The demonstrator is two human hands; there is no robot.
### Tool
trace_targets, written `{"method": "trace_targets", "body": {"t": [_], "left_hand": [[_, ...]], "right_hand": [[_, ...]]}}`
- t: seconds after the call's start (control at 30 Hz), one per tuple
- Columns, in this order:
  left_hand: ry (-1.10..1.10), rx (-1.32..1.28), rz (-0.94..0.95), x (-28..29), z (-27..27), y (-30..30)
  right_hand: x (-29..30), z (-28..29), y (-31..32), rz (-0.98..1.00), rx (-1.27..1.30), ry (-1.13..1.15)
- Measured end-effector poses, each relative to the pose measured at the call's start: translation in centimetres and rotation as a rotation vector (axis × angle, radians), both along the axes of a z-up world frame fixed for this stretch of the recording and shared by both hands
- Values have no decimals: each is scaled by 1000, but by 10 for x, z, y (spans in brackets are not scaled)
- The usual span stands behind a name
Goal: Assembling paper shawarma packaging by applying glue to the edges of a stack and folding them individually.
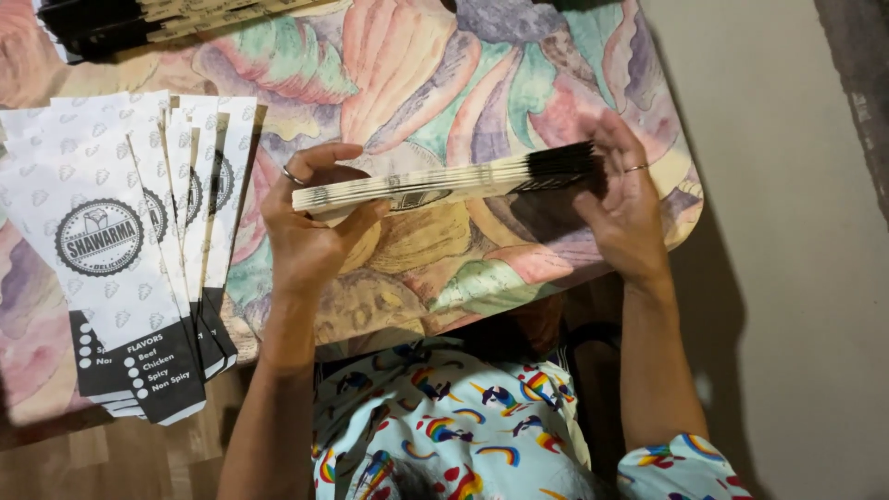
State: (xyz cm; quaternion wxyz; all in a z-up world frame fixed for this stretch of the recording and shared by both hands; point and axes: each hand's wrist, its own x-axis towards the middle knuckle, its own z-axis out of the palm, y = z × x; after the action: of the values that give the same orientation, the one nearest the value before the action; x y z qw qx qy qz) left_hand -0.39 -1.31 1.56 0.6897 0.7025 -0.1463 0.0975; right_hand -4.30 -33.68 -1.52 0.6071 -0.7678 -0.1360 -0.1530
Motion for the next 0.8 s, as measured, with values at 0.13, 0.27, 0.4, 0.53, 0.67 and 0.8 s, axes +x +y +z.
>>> {"method": "trace_targets", "body": {"t": [0.13, 0.27, 0.4, 0.53, 0.67, 0.8], "left_hand": [[-31, 35, 11, -1, 1, 1], [-26, 11, 1, -1, -4, 1], [-41, 6, -32, 0, -4, 2], [-61, -14, -12, -5, -7, 7], [-12, 63, 34, -31, 20, 9], [-240, 341, 6, -70, 121, 5]], "right_hand": [[4, -13, -5, -77, -2, 47], [5, -13, -4, -92, -45, 12], [5, -8, -6, -30, -83, 3], [-3, -29, -27, -144, -37, 69], [-32, 8, -40, -374, 226, 105], [-94, 91, -38, -305, -98, -130]]}}
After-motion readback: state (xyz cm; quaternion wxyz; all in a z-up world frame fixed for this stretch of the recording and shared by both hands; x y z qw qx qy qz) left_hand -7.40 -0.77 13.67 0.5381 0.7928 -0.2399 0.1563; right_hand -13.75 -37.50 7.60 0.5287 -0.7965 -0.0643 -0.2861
